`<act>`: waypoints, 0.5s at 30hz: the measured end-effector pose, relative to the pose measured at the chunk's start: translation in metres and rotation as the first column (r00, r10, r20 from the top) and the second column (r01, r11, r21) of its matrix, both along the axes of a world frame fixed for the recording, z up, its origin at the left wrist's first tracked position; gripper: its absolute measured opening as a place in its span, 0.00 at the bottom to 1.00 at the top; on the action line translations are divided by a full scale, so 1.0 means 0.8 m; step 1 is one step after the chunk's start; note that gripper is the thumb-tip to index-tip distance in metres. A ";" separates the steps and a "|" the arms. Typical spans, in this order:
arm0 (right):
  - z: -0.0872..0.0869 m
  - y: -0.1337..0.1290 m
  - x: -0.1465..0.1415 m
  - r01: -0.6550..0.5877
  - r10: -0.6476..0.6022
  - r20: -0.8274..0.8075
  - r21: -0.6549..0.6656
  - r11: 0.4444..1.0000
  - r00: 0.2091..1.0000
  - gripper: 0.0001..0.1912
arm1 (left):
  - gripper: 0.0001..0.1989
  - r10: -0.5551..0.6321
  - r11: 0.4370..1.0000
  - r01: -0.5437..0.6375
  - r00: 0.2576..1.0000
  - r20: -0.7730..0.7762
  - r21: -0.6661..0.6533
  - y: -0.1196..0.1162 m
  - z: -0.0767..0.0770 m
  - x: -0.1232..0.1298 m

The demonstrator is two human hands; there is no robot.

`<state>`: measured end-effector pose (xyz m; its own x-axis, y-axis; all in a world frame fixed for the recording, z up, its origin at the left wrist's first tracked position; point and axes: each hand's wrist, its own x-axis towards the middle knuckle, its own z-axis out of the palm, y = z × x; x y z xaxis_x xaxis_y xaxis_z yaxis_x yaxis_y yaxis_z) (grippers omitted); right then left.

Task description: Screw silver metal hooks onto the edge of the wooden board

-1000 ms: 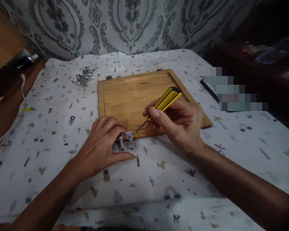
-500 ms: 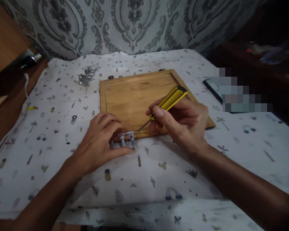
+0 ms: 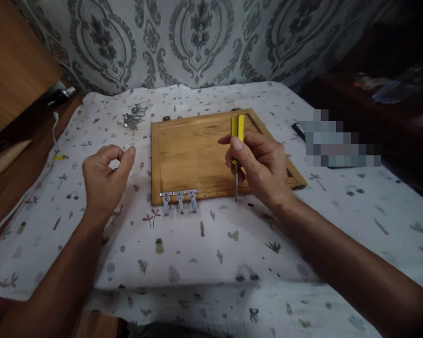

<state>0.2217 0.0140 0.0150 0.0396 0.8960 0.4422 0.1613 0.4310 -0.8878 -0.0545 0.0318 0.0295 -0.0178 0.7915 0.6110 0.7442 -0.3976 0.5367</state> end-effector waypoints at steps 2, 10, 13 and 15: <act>-0.001 0.007 0.003 -0.027 0.027 0.025 -0.007 1.000 0.999 0.23 | 0.21 0.027 1.000 -0.027 1.000 0.006 0.008 0.010 -0.004 -0.009; 0.001 0.015 0.011 -0.181 0.175 0.187 0.018 0.983 0.967 0.28 | 0.23 0.238 0.966 -0.242 0.969 -0.061 -0.092 0.045 -0.026 -0.045; 0.004 0.011 0.014 -0.169 0.141 0.356 0.049 0.984 0.924 0.24 | 0.20 0.277 0.947 -0.292 0.953 -0.122 -0.132 0.055 -0.037 -0.058; 0.003 0.010 0.015 -0.164 0.112 0.492 0.064 0.984 0.863 0.19 | 0.12 0.278 0.937 -0.304 0.947 -0.163 -0.171 0.061 -0.044 -0.064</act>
<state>0.2334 0.0222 0.0174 -0.3239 0.8263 0.4609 0.4923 0.5632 -0.6637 -0.1057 0.0804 -0.0057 -0.1935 0.8659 0.4613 0.8821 -0.0523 0.4682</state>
